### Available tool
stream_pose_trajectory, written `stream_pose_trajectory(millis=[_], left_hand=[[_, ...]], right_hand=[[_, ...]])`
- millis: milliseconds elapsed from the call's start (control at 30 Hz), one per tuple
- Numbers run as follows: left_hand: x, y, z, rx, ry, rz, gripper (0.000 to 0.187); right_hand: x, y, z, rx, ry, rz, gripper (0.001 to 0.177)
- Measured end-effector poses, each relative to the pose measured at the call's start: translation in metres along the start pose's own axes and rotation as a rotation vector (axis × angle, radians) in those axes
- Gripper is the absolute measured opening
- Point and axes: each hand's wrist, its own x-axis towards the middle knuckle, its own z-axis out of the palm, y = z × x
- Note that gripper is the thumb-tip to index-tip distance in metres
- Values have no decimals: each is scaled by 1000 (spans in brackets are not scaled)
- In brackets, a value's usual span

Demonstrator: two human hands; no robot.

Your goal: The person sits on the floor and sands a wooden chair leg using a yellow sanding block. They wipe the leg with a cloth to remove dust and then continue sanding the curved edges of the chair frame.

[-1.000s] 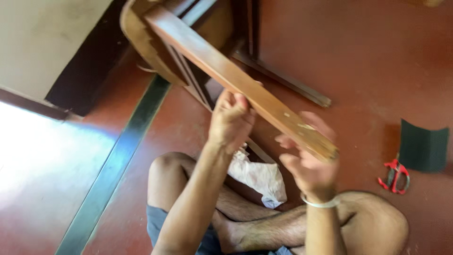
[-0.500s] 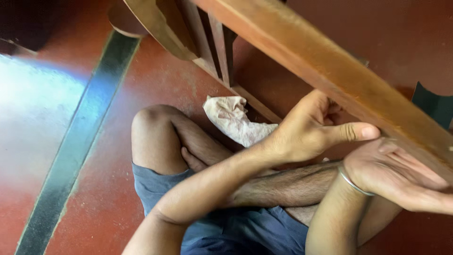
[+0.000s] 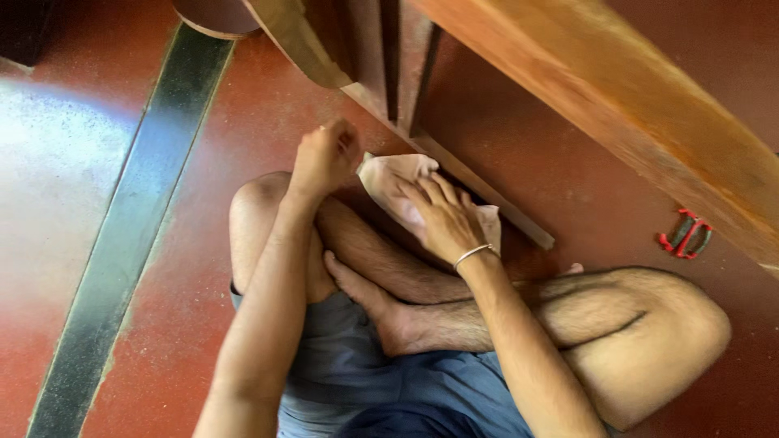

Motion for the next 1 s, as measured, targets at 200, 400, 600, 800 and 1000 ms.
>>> stream_pose_trajectory(millis=[200, 400, 600, 800, 1000], left_hand=[[10, -46, 41, 454, -268, -30, 31], [19, -51, 81, 710, -360, 19, 38], [15, -24, 62, 287, -296, -178, 21], [-7, 20, 65, -478, -214, -160, 13], [-38, 33, 91, -778, -246, -86, 15]], right_hand=[[-12, 39, 1, 184, -559, 499, 20], [-12, 41, -19, 247, -513, 470, 26], [-3, 40, -22, 344, -394, 585, 7], [13, 18, -24, 468, 74, 543, 24], [5, 44, 15, 380, 254, 477, 16]])
